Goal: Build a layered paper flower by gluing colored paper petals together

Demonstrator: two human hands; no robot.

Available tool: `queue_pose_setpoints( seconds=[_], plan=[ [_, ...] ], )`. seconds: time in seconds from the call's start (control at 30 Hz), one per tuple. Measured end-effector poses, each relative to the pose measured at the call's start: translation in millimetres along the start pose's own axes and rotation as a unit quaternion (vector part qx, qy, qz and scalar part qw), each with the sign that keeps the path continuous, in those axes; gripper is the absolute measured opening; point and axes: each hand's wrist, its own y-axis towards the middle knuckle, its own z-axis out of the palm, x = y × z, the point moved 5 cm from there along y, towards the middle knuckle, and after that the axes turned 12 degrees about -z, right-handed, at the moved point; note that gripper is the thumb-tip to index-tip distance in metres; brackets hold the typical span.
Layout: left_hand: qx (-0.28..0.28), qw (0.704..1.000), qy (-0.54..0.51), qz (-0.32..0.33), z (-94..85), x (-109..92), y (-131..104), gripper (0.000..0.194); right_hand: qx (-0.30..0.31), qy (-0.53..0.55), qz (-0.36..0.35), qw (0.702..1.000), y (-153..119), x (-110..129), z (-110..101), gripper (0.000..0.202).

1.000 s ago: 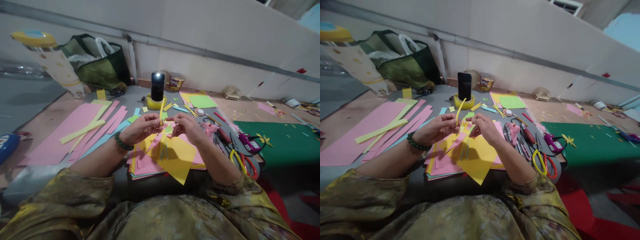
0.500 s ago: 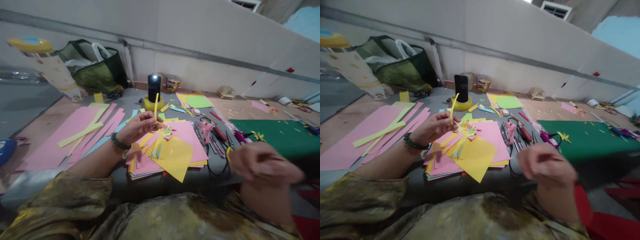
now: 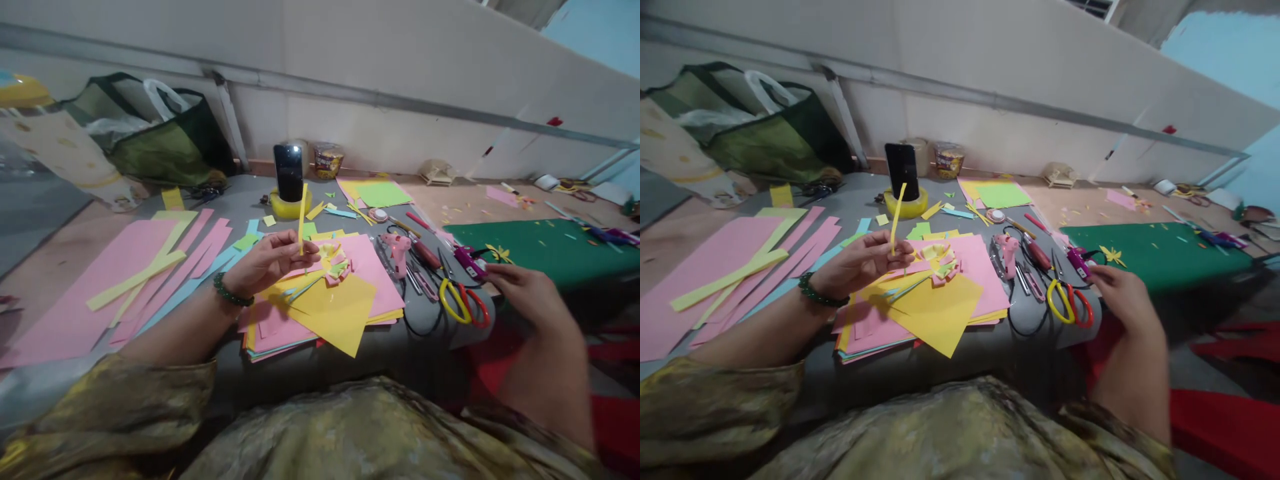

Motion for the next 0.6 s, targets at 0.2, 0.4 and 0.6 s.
queue_pose_setpoints(
  seconds=[0.2,0.4,0.6],
  plan=[
    [0.021,1.0,0.009,-0.004,4.5,7,1,0.032,-0.003,0.274,-0.042,0.961,29,122,83,0.063],
    [0.038,0.999,0.02,-0.025,10.8,7,-4,0.034,0.336,0.553,-0.077,0.759,16,236,187,0.068],
    [-0.019,0.999,0.03,0.013,-5.2,-8,-5,0.031,0.408,0.505,-0.13,0.749,-3,210,140,0.032]
  ],
)
